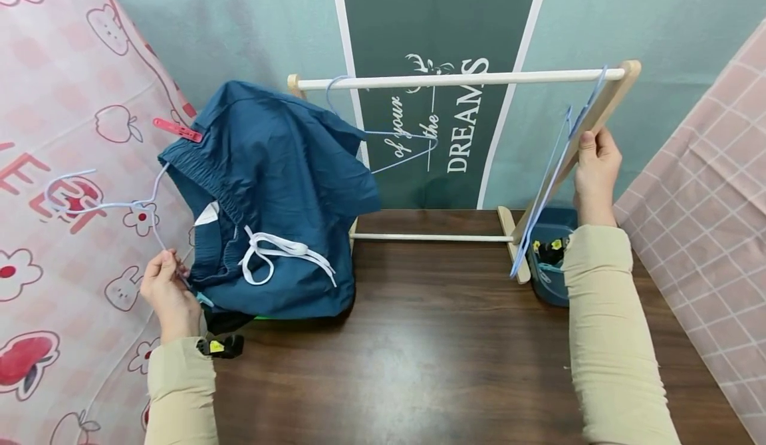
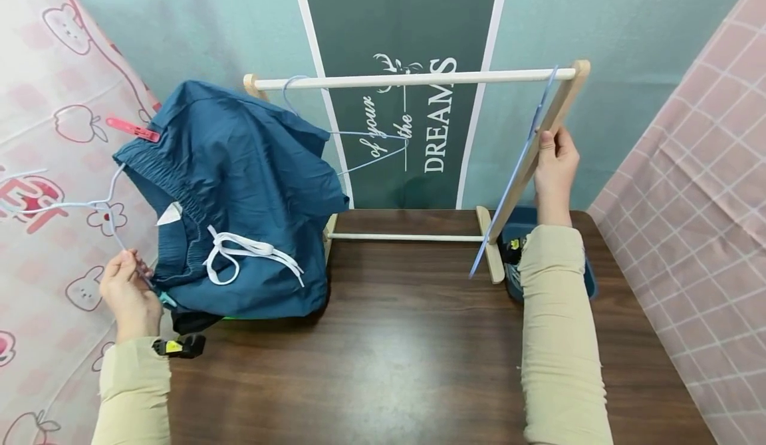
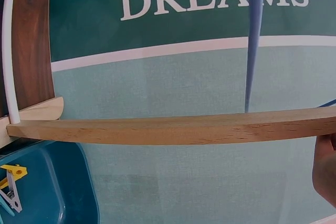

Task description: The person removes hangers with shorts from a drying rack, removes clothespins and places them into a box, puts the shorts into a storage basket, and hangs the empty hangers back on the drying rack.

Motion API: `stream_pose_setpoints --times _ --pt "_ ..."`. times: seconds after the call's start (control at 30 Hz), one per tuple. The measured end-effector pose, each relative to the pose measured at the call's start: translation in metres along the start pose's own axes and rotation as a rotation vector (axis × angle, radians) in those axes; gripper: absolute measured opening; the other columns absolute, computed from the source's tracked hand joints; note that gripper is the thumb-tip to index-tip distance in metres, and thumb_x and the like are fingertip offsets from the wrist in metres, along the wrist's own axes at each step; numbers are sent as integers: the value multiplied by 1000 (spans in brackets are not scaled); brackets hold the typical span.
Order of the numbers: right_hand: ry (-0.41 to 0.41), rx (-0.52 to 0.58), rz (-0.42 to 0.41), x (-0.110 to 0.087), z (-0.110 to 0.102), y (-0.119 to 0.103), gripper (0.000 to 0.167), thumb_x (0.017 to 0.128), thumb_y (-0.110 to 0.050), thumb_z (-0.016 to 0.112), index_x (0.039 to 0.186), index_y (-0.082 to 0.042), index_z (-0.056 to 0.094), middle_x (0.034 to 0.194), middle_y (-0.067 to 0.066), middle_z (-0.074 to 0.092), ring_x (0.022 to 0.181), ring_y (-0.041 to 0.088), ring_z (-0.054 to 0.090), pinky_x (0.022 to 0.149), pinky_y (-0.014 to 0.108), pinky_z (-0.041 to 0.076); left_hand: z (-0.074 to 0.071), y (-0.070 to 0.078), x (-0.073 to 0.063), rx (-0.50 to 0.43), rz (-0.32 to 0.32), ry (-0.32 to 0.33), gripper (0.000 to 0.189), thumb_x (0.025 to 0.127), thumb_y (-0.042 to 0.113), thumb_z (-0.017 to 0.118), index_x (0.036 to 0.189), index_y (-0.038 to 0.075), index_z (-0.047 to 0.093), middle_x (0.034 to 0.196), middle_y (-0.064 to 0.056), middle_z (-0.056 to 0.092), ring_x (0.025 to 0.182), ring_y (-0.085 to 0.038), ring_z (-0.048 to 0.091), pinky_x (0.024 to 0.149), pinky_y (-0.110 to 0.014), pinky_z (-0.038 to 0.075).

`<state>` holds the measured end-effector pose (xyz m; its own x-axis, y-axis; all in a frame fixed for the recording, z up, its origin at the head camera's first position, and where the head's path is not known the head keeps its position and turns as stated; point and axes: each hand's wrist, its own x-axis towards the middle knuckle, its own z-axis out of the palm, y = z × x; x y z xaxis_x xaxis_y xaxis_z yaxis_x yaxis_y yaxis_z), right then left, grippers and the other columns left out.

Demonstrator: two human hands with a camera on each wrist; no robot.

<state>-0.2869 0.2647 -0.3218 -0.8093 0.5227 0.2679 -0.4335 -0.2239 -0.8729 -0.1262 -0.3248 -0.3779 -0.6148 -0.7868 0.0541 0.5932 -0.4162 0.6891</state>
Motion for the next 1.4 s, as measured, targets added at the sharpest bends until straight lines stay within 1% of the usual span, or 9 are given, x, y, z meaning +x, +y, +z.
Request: stream_pose_setpoints --times 0.3,0.5,0.63,0.77,0.97,1.07,1.17,1.3,1.4 --pt "-12 -7 -1 1 -1 1 24 86 -21 59 105 -11 69 83 -3 62 78 6 55 75 18 42 -14 3 4 174 33 107 12 84 5 69 74 -1 70 61 -2 60 53 -13 45 52 -17 38" --pt "-22 12 -13 1 -2 2 22 86 -20 59 103 -11 69 83 -3 63 78 6 56 76 18 43 -12 0 4 292 83 155 10 83 6 70 74 3 71 62 2 61 56 -11 45 56 -17 37" --pt "-21 6 -14 1 -3 2 21 86 -21 59 102 -11 70 83 -3 64 78 6 57 76 18 43 -8 0 5 357 104 164 12 84 3 69 72 7 70 62 4 58 57 -10 43 56 -15 37" --pt "-21 -9 -22 2 -3 2 20 85 -21 59 100 -12 70 84 -4 63 79 6 56 77 18 42 -3 3 5 380 91 180 16 85 0 67 71 8 69 61 4 52 57 -9 42 55 -14 35" --pt "-23 -14 -38 2 -2 2 20 83 -22 60 98 -13 70 84 -4 63 79 6 56 76 18 42 -5 6 3 400 15 261 19 88 3 64 71 10 66 65 5 51 59 -7 43 56 -14 36" --pt "-25 -5 -45 2 -2 2 20 83 -22 60 97 -13 70 82 -4 63 77 6 56 76 18 42 -8 4 3 405 9 288 19 88 4 64 71 11 65 68 4 51 60 -7 44 56 -14 37" --pt "-23 -4 -49 2 -3 2 20 82 -22 61 97 -13 70 82 -4 63 77 6 56 75 18 42 -6 3 3 404 12 308 20 89 5 63 70 12 64 72 2 51 63 -7 46 58 -14 38" --pt "-21 2 -49 2 -3 2 21 82 -21 61 99 -13 70 83 -4 64 78 6 56 76 17 43 -1 4 3 405 2 306 20 90 7 62 71 11 63 77 0 51 69 -10 48 61 -15 39" --pt "-23 10 -54 2 -2 3 19 82 -21 61 97 -13 70 82 -4 64 77 6 57 76 17 43 4 5 4 401 -10 287 21 92 9 59 71 11 61 76 0 47 68 -10 43 61 -14 36"
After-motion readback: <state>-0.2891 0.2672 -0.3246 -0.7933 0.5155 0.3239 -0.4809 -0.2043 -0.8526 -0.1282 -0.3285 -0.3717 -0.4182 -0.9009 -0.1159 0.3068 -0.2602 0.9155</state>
